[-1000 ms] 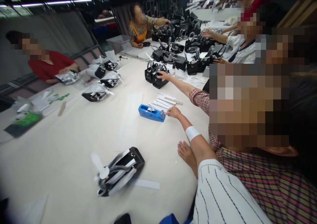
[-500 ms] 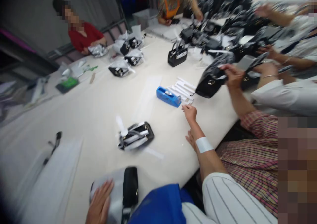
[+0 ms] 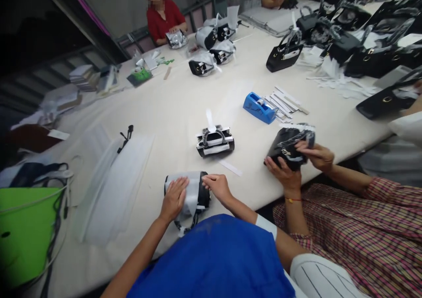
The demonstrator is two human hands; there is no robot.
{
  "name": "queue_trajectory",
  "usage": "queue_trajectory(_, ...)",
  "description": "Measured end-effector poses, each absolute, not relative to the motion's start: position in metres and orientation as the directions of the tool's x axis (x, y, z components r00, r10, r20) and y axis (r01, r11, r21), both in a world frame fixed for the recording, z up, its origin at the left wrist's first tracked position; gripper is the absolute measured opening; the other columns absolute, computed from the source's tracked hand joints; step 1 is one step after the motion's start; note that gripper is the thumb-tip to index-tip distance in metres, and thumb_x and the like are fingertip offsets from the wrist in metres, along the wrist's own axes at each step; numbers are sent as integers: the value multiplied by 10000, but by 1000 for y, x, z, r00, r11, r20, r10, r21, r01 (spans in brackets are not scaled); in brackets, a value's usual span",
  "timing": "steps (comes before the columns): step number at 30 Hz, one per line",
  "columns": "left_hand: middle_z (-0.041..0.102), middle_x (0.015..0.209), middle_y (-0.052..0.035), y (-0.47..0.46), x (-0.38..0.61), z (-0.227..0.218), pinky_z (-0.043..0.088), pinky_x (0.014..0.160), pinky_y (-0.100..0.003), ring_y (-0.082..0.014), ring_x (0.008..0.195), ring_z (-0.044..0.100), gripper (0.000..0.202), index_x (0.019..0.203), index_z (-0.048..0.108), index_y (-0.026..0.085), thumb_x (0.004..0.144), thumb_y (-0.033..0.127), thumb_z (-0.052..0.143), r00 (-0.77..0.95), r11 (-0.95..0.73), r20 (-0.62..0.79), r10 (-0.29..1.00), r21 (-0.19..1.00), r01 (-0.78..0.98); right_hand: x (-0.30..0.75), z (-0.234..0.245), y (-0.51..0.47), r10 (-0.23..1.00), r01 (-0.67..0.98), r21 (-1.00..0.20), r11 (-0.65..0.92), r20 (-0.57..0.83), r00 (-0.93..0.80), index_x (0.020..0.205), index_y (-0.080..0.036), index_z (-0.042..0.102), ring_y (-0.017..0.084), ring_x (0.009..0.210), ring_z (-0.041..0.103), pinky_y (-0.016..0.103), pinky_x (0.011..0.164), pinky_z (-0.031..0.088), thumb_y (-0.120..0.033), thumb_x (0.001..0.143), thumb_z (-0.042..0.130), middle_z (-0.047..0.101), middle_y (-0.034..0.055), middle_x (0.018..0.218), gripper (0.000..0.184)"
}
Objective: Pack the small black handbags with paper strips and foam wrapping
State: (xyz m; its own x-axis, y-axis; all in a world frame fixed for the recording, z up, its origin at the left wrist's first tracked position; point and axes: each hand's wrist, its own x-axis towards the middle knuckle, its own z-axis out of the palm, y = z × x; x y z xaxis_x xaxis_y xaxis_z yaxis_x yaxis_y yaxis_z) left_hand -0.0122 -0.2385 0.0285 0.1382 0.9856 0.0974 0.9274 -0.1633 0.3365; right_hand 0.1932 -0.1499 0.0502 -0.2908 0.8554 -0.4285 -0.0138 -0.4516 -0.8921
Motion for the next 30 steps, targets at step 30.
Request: queue_trajectory(30,528,1364,-68,-248,-12,32,257,1143,-496,-244,1323,406,396,1280,526,192,912,236,386,11,-131,227,974,522,842,107,49,-176,866,188,-845,-500,-483,132,863,-98,680,115,473,565,203,458,444,-290,651,669,660,18,562,286)
